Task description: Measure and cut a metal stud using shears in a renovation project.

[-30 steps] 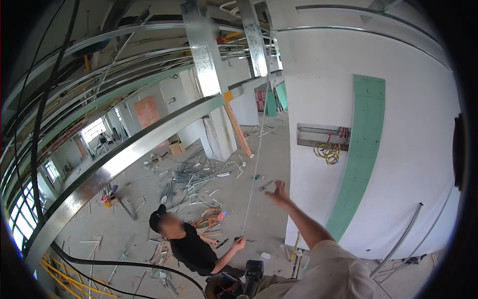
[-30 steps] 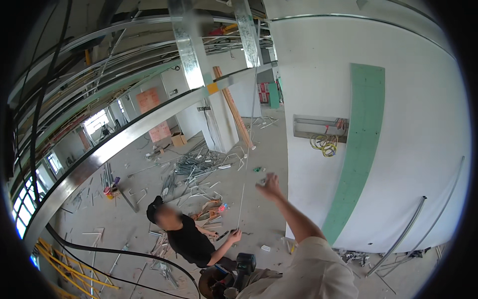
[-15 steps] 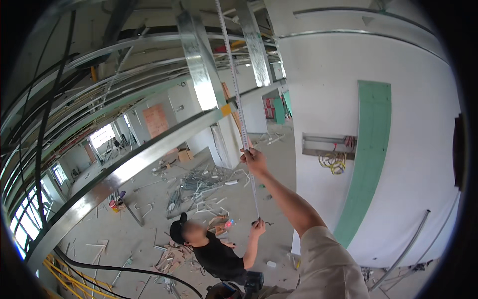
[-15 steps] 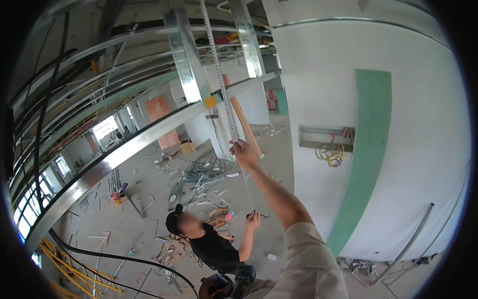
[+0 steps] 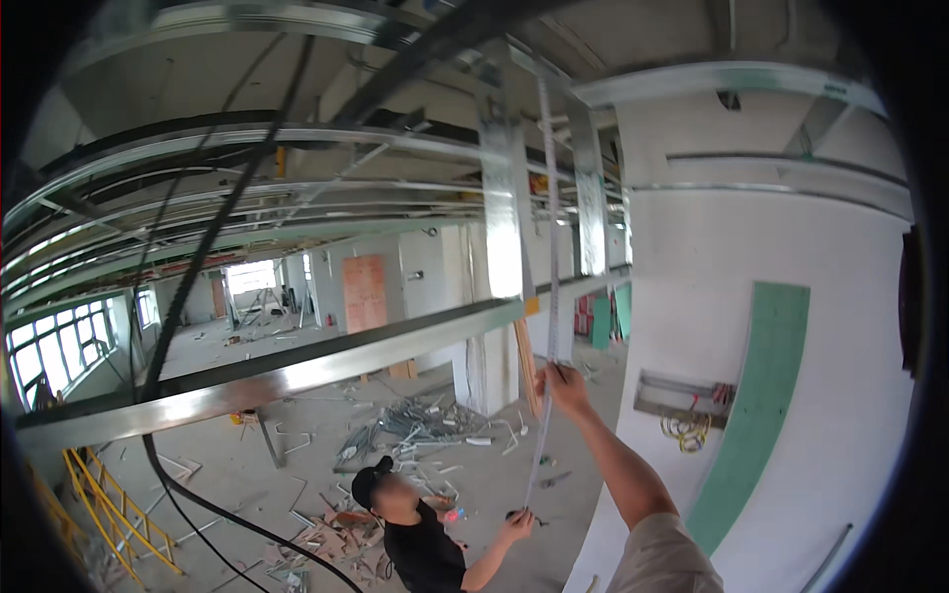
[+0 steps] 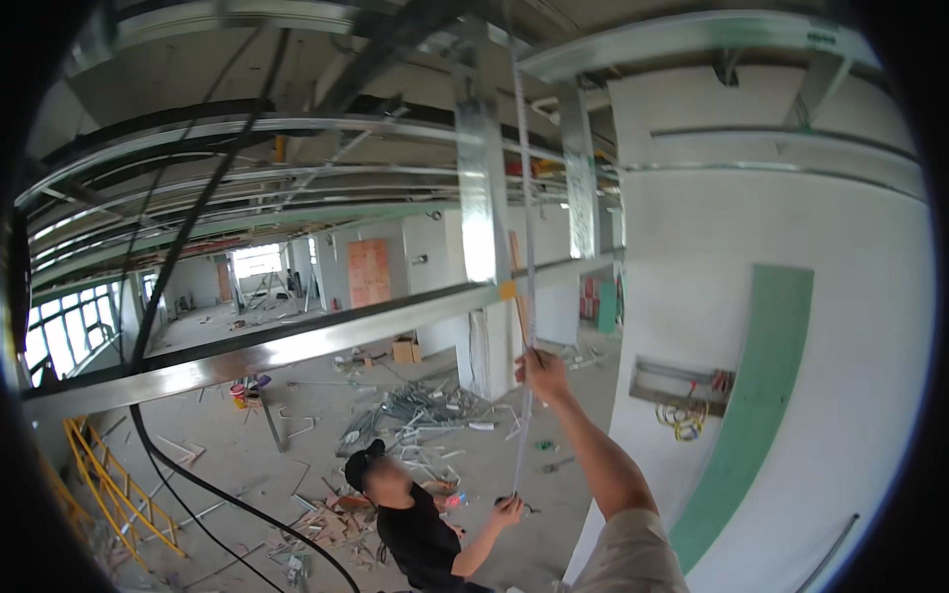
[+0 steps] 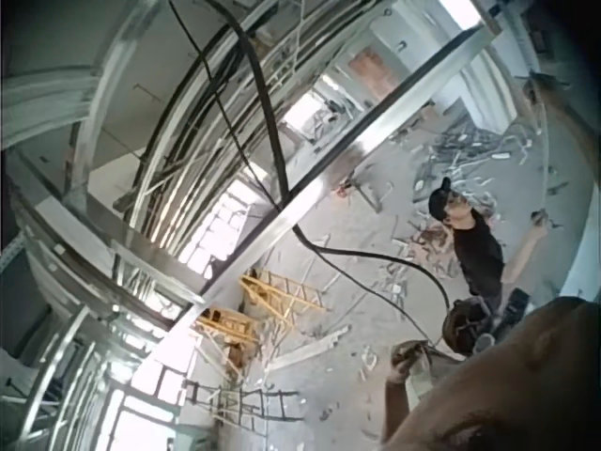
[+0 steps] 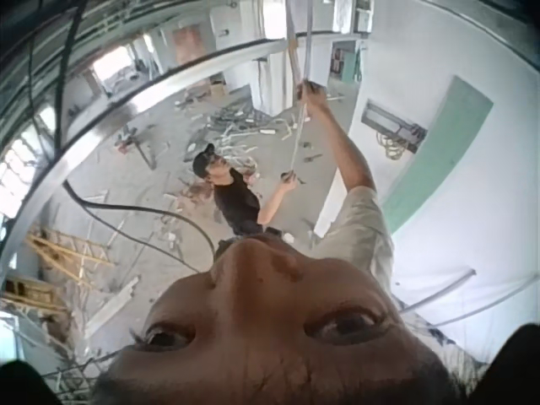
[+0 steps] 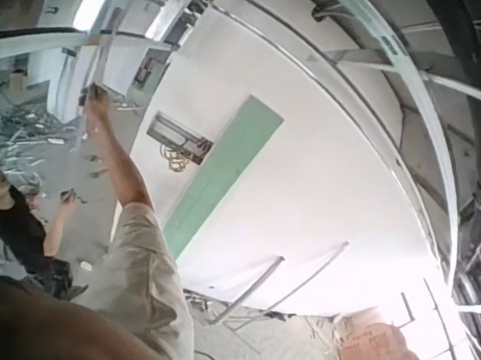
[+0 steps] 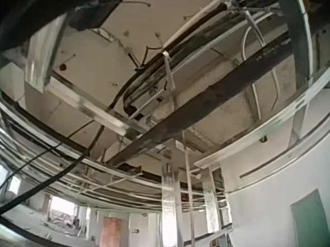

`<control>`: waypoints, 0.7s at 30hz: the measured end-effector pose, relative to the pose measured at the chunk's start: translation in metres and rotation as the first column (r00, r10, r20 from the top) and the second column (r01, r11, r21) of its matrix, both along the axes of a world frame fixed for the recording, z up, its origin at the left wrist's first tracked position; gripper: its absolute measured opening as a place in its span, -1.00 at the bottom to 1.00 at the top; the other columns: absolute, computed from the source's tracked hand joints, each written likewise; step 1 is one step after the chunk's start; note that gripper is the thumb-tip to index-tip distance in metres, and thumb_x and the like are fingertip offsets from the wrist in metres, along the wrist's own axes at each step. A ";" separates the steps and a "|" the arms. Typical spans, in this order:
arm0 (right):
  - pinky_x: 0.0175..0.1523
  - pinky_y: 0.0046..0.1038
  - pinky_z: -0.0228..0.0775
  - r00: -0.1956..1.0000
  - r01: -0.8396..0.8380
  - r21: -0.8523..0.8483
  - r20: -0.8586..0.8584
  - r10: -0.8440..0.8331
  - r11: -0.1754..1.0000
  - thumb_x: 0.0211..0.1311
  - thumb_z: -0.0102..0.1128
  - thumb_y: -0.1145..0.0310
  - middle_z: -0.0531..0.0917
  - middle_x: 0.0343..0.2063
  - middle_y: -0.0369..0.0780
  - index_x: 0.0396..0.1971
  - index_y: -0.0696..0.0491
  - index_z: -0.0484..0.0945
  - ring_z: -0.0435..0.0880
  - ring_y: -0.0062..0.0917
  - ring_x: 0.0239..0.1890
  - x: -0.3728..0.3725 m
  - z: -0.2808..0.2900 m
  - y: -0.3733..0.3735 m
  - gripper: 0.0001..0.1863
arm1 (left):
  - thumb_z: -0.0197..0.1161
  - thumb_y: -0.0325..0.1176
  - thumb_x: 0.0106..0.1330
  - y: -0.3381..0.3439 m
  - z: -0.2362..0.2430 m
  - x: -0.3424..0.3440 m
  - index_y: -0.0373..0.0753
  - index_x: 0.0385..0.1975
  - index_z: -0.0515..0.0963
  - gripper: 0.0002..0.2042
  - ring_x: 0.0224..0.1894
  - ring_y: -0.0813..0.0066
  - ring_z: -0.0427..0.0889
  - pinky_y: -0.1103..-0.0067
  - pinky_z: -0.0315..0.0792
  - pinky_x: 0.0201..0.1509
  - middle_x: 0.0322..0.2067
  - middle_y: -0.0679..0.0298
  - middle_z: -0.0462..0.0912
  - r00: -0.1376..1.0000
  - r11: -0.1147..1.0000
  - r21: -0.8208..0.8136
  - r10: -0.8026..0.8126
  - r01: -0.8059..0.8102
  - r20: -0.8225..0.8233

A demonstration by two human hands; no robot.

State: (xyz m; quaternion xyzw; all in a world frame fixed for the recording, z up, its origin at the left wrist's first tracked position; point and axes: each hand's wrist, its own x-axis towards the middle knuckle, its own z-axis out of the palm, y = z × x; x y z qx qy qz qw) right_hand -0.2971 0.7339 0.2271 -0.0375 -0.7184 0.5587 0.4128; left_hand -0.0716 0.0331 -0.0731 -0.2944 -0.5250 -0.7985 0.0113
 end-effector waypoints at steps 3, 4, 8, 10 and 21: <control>-0.35 -0.48 0.53 0.993 -0.107 0.028 -0.038 0.108 0.994 0.61 -0.01 0.23 0.66 -0.61 -0.19 -0.36 0.21 0.68 0.63 -0.48 -0.58 -0.007 0.008 -0.004 -0.57 | 0.35 -0.50 0.40 0.004 -0.021 0.011 -0.45 0.06 0.68 -0.72 -0.29 0.24 0.72 0.44 0.59 -0.13 -0.22 0.03 0.76 0.994 0.991 -0.073 0.110 -0.112 -0.028; -0.36 -0.46 0.55 0.985 -0.174 0.002 0.004 0.174 0.985 0.62 0.00 0.21 0.67 -0.60 -0.18 -0.37 0.21 0.67 0.63 -0.47 -0.58 -0.001 0.012 -0.006 -0.56 | 0.35 -0.51 0.39 0.002 -0.026 0.013 -0.45 0.07 0.68 -0.71 -0.27 0.24 0.72 0.44 0.59 -0.12 -0.21 0.04 0.77 0.991 0.984 -0.118 0.130 -0.132 -0.026; -0.37 -0.43 0.57 0.958 -0.229 -0.177 0.132 0.253 0.957 0.63 0.00 0.05 0.69 -0.56 -0.19 -0.35 0.17 0.67 0.64 -0.44 -0.58 0.012 0.042 -0.007 -0.49 | 0.35 -0.60 0.28 -0.023 -0.035 0.022 -0.44 0.07 0.68 -0.66 -0.07 0.25 0.70 0.45 0.55 0.09 -0.07 0.09 0.77 0.990 0.978 -0.191 0.100 -0.080 0.097; -0.31 -0.47 0.54 0.963 -0.188 -0.163 0.162 0.214 0.968 0.63 -0.10 -0.12 0.71 -0.56 -0.24 -0.40 0.12 0.70 0.68 -0.47 -0.53 0.016 0.065 -0.006 -0.36 | 0.38 -0.58 0.24 -0.042 -0.097 0.011 -0.44 0.04 0.69 -0.66 -0.06 0.25 0.70 0.42 0.56 0.08 -0.02 0.07 0.76 0.994 0.997 -0.008 0.082 -0.082 0.074; -0.17 -0.20 0.54 0.875 0.461 0.346 -0.329 -0.355 0.817 0.28 0.14 0.13 0.80 -0.38 -0.10 -0.22 0.09 0.79 0.73 -0.15 -0.32 0.003 0.259 0.003 -0.63 | 0.38 -0.51 0.31 -0.064 -0.113 0.037 -0.43 0.00 0.70 -0.72 -0.16 0.27 0.71 0.43 0.57 -0.03 -0.13 0.08 0.77 0.985 0.979 -0.184 0.111 -0.086 0.134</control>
